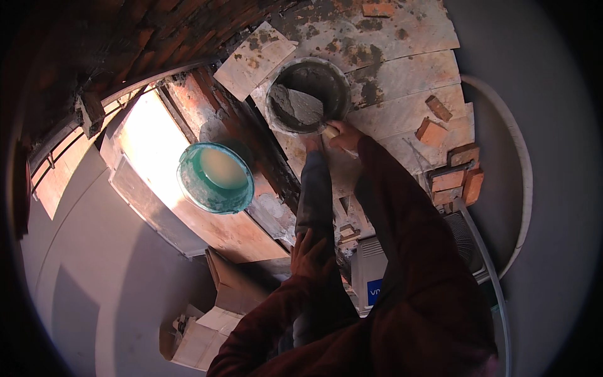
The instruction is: The person builds a brick wall by applying mortar with a trowel, placing bricks, and tapping them with a tool handle.
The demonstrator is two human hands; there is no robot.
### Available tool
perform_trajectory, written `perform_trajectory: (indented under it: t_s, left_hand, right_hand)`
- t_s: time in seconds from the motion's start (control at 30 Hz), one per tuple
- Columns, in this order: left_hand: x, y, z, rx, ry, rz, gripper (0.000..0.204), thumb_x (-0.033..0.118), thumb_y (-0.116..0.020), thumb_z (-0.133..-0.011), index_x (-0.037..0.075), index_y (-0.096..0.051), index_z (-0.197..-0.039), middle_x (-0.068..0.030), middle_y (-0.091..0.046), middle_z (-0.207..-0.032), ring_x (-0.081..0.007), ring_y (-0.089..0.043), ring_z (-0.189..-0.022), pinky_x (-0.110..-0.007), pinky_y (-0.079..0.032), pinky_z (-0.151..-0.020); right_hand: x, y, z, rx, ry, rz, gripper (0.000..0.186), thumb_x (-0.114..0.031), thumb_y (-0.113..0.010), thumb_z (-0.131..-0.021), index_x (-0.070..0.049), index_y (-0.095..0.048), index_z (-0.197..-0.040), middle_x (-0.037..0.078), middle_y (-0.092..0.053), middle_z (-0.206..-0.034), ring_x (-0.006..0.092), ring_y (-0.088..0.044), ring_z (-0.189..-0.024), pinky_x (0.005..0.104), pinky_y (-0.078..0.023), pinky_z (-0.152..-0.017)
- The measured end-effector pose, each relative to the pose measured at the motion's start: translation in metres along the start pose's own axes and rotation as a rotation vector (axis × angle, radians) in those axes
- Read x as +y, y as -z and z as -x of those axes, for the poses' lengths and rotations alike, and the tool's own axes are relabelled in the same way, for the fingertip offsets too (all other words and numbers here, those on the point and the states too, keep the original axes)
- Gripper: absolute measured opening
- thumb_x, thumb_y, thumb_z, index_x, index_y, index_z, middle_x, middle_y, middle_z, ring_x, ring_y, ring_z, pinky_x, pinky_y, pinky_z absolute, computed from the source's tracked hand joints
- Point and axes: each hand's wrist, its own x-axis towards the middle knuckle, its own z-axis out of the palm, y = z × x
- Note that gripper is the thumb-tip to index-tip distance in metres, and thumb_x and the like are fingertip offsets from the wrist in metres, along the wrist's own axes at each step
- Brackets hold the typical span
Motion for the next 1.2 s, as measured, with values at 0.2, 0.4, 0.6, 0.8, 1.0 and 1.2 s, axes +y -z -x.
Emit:
perform_trajectory:
  t_s: [0.2, 0.4, 0.6, 0.8, 1.0, 1.2]
  left_hand:
    - [0.021, 0.021, -0.003, 0.097, -0.071, -0.032, 0.062, 0.039, -0.074, -0.08, 0.023, -0.058, -0.138, -0.0133, -0.031, -0.16, -0.0396, -0.022, -0.149, -0.063, -0.02, -0.118]
    - [0.003, -0.008, -0.059, 0.105, -0.218, -0.116, 0.067, 0.059, -0.065, -0.084, 0.026, -0.054, -0.141, -0.0056, -0.04, -0.153, -0.0394, -0.026, -0.143, -0.064, -0.025, -0.112]
    - [0.042, 0.125, -0.015, -0.017, -0.298, 0.001, 0.058, 0.042, -0.065, -0.091, 0.01, -0.057, -0.138, -0.0114, -0.065, -0.127, -0.0252, -0.059, -0.118, -0.038, -0.045, -0.1]
    - [-0.046, 0.176, -0.028, 0.096, -0.175, 0.036, 0.057, 0.037, -0.063, -0.092, 0.009, -0.054, -0.141, -0.019, -0.067, -0.125, -0.0332, -0.059, -0.124, -0.039, -0.048, -0.102]
    - [-0.076, 0.188, 0.024, 0.033, -0.3, -0.157, 0.038, 0.028, -0.051, -0.101, 0.01, -0.061, -0.133, -0.0175, -0.067, -0.126, -0.0295, -0.059, -0.126, -0.037, -0.046, -0.105]
    - [-0.066, 0.196, 0.003, -0.006, -0.314, -0.115, 0.039, 0.029, -0.05, -0.101, 0.011, -0.06, -0.134, -0.0173, -0.066, -0.127, -0.0304, -0.058, -0.127, -0.038, -0.045, -0.106]
  right_hand:
    - [-0.124, 0.008, 0.163, -0.136, 0.076, 0.139, 0.058, -0.002, -0.071, -0.077, -0.002, -0.052, -0.132, 0.002, -0.061, -0.082, 0.0108, -0.057, -0.062, 0.0278, -0.048, -0.053]
    - [-0.28, -0.013, 0.41, -0.247, 0.213, 0.39, 0.018, -0.004, -0.066, -0.088, -0.004, -0.055, -0.102, 0.0, -0.057, -0.068, 0.0091, -0.058, -0.061, 0.0274, -0.045, -0.054]
    - [-0.523, -0.053, 0.635, -0.024, 0.496, 0.696, 0.031, -0.002, -0.066, -0.084, -0.001, -0.054, -0.112, 0.002, -0.058, -0.073, 0.0083, -0.058, -0.056, 0.0252, -0.045, -0.049]
    - [-0.714, -0.104, 0.743, 0.435, 0.968, 1.005, 0.06, -0.023, -0.072, -0.075, 0.0, -0.055, -0.127, 0.006, -0.056, -0.096, 0.014, -0.06, -0.079, 0.029, -0.054, -0.064]
    - [-0.789, -0.059, 0.72, 1.112, 1.252, 1.747, 0.056, -0.015, -0.065, -0.074, -0.003, -0.053, -0.128, 0.016, -0.063, -0.109, 0.0331, -0.065, -0.091, 0.0402, -0.054, -0.079]
    - [-0.778, -0.083, 0.679, 1.23, 1.418, 1.762, 0.04, -0.009, -0.061, -0.075, -0.004, -0.055, -0.114, 0.013, -0.062, -0.092, 0.034, -0.066, -0.081, 0.0432, -0.055, -0.069]
